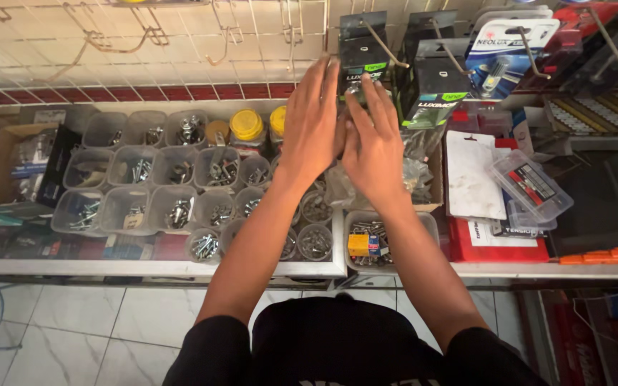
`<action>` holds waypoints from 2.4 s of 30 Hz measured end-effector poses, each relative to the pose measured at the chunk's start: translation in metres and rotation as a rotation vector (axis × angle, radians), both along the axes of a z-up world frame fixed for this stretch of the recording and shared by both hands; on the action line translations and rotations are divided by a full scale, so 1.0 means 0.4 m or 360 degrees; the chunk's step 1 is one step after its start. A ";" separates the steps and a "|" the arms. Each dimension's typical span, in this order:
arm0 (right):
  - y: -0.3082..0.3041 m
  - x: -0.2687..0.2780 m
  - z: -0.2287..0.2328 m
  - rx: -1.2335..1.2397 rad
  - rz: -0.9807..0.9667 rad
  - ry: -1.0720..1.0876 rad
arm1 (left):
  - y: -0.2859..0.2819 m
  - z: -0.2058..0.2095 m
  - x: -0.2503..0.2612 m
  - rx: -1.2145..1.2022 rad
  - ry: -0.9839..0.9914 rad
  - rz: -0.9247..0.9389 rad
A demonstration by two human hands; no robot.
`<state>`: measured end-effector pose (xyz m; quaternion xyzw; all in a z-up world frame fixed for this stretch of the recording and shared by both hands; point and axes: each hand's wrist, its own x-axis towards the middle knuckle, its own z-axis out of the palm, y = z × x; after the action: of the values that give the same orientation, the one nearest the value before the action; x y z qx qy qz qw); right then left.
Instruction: The person picks up boxes and small component packages, turns them over by hand, and places them on a glass counter or hangs them on a wire rack.
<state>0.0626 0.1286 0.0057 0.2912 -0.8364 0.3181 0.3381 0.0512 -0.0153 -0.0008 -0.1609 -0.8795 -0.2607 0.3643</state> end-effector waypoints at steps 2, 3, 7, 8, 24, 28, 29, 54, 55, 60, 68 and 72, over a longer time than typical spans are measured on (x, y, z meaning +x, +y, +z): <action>0.004 0.004 -0.004 0.0027 0.0036 -0.0044 | 0.003 0.003 0.027 -0.0104 -0.0044 0.0089; 0.005 0.006 -0.005 0.0041 0.0061 -0.0065 | 0.003 0.004 0.040 -0.0156 -0.0066 0.0141; 0.005 0.025 -0.007 0.0058 0.0136 -0.0155 | 0.001 0.008 0.095 -0.0184 -0.0153 0.0178; 0.008 0.035 -0.007 0.0059 0.0157 -0.0183 | 0.002 0.008 0.108 -0.0208 -0.0159 0.0204; 0.040 0.196 -0.025 0.0345 0.0639 -0.0489 | 0.042 -0.072 0.374 -0.0122 -0.0350 0.0786; 0.016 0.242 -0.039 0.0374 0.0800 -0.0493 | 0.047 -0.070 0.448 -0.0104 -0.0333 0.0954; 0.006 0.254 -0.044 0.0380 0.0858 -0.0489 | 0.049 -0.067 0.474 -0.0111 -0.0345 0.1013; 0.000 0.887 -0.146 0.0614 0.2073 -0.0439 | 0.326 -0.125 1.261 0.0383 -0.0187 0.2188; 0.015 0.896 -0.150 0.0620 0.2090 -0.0438 | 0.345 -0.129 1.273 0.0397 -0.0187 0.2205; 0.081 0.962 -0.155 0.0677 0.2228 -0.0482 | 0.440 -0.147 1.343 0.0408 -0.0205 0.2340; 0.177 1.118 -0.129 0.0706 0.2555 -0.0494 | 0.602 -0.138 1.495 0.0475 -0.0114 0.2720; 0.221 1.191 -0.117 0.0730 0.2766 -0.0419 | 0.688 -0.130 1.571 0.0507 -0.0076 0.2941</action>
<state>0.5390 0.2171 -0.0410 0.8410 -0.3967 0.3175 -0.1857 0.6797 0.2600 -0.0528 0.6585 -0.6199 0.0114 0.4266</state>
